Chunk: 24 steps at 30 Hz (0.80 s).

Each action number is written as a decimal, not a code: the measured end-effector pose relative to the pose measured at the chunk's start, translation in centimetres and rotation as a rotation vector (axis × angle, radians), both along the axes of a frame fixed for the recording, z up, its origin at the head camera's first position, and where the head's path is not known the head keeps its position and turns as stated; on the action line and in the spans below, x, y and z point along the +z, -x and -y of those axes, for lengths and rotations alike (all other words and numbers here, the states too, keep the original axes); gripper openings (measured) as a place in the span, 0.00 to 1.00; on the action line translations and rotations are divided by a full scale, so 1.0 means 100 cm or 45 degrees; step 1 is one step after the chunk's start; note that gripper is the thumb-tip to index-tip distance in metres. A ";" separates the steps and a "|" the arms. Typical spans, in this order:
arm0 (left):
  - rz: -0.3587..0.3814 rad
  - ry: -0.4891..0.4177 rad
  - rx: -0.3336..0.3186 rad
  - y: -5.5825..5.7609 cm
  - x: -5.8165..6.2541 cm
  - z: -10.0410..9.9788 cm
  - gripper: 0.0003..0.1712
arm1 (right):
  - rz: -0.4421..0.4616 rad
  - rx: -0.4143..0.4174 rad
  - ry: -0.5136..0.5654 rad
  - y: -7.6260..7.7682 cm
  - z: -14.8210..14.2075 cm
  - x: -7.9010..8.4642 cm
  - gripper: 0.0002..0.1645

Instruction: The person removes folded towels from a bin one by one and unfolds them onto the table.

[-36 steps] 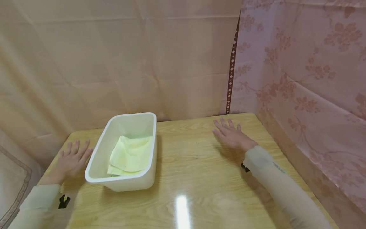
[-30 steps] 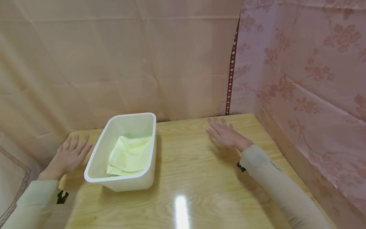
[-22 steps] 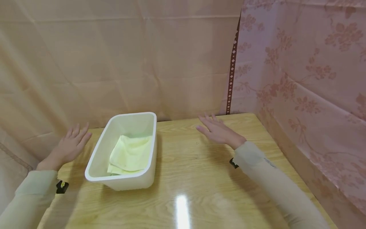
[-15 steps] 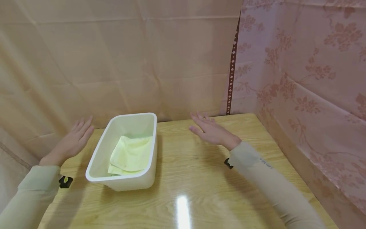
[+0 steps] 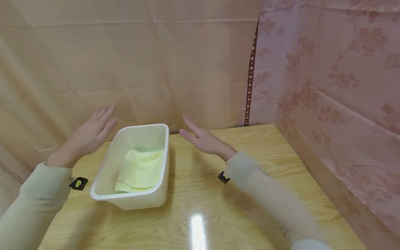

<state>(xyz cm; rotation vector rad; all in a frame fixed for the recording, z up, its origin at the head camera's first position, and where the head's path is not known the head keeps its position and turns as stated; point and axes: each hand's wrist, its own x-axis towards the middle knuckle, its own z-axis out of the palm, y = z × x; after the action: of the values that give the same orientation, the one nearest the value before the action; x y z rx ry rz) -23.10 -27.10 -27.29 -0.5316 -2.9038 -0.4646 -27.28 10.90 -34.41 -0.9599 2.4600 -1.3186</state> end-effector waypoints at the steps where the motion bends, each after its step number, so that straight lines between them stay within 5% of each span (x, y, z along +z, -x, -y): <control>1: -0.014 0.011 -0.009 0.000 0.004 -0.006 0.39 | 0.066 -0.001 0.080 0.001 0.006 -0.002 0.45; 6: -0.048 0.063 -0.038 0.008 0.006 -0.034 0.39 | 0.487 0.025 0.451 0.001 0.034 -0.013 0.46; 12: 0.060 0.079 -0.037 0.023 -0.016 -0.058 0.40 | 0.960 0.176 0.697 -0.007 0.053 -0.028 0.45; 17: 0.213 0.118 -0.005 0.034 -0.038 -0.064 0.41 | 1.109 0.288 0.744 -0.015 0.064 -0.037 0.52; 24: 0.393 0.199 -0.030 0.042 -0.066 -0.071 0.40 | 1.172 0.265 0.733 -0.022 0.074 -0.047 0.56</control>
<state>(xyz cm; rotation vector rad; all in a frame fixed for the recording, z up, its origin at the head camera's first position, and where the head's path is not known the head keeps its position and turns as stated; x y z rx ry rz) -27.34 -19.97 -33.92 -0.5604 -3.2532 -0.3522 -25.09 3.53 -39.09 -0.4785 1.2934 -1.8663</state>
